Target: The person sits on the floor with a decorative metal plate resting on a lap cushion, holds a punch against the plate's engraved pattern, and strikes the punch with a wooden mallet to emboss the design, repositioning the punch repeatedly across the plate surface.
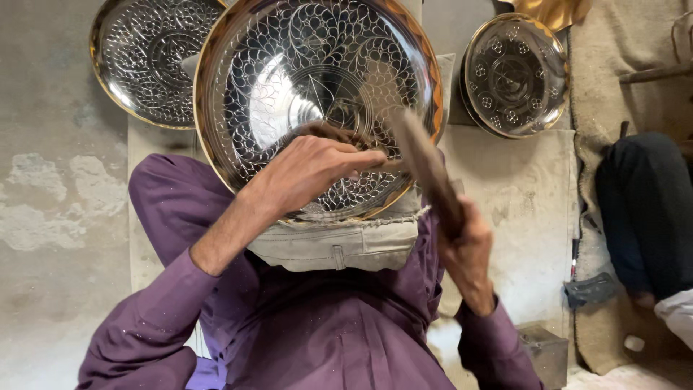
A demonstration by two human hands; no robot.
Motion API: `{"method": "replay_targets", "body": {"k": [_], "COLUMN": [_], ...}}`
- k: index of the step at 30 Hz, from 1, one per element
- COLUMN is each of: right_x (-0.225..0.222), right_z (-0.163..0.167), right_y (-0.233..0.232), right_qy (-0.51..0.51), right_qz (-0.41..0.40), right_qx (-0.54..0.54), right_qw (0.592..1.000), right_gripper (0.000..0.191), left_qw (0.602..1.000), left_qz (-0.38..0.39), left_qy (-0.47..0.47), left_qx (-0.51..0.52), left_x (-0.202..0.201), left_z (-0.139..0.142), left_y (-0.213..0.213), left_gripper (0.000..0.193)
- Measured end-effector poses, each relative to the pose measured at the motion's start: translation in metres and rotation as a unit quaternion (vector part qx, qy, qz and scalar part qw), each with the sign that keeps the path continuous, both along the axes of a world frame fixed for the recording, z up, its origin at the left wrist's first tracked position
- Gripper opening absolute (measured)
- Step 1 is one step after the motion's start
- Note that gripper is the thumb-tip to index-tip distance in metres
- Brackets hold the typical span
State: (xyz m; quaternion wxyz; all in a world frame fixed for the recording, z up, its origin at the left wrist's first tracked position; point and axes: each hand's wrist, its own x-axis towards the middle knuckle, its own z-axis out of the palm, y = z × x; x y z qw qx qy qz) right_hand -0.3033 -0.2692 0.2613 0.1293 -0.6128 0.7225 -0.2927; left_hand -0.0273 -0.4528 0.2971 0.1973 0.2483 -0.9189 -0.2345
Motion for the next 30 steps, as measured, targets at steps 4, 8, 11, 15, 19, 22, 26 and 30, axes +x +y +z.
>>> {"method": "replay_targets", "body": {"k": [4,8,11,15,19,22,26,30], "right_x": [-0.007,-0.005,0.007,0.012,0.022,0.027,0.036,0.038], "right_z": [0.009,0.03,0.054,0.096,0.113,0.119,0.122,0.128], "right_y": [-0.017,-0.043,-0.061,-0.08,-0.095,-0.108,-0.113,-0.111], "right_qy": [-0.111,0.016,-0.137,0.199,0.097,0.099,0.074,0.254], "right_qz": [0.029,0.064,0.106,0.192,0.19,0.197,0.162,0.214], "right_qx": [-0.054,-0.046,-0.081,-0.012,-0.088,0.014,-0.006,0.021], "right_qw": [0.992,0.997,0.982,0.961,0.973,0.975,0.984,0.943], "right_gripper": [0.035,0.045,0.048,0.06,0.065,0.059,0.052,0.068], "left_qw": [0.994,0.989,0.97,0.955,0.944,0.941,0.94,0.932], "left_qz": [0.059,0.103,0.148,0.208,0.229,0.24,0.226,0.229], "left_qy": [0.021,0.091,0.149,0.13,0.19,0.168,0.203,0.215], "left_qx": [0.088,0.062,0.122,0.169,0.141,0.167,0.154,0.182], "left_x": [0.006,0.013,0.02,0.024,0.022,0.022,0.023,0.024], "left_z": [-0.017,-0.029,-0.031,-0.028,-0.025,-0.026,-0.033,-0.04], "left_y": [0.007,0.016,0.024,0.031,0.034,0.036,0.035,0.036], "left_gripper": [0.048,0.044,0.044,0.039,0.044,0.044,0.044,0.035]}}
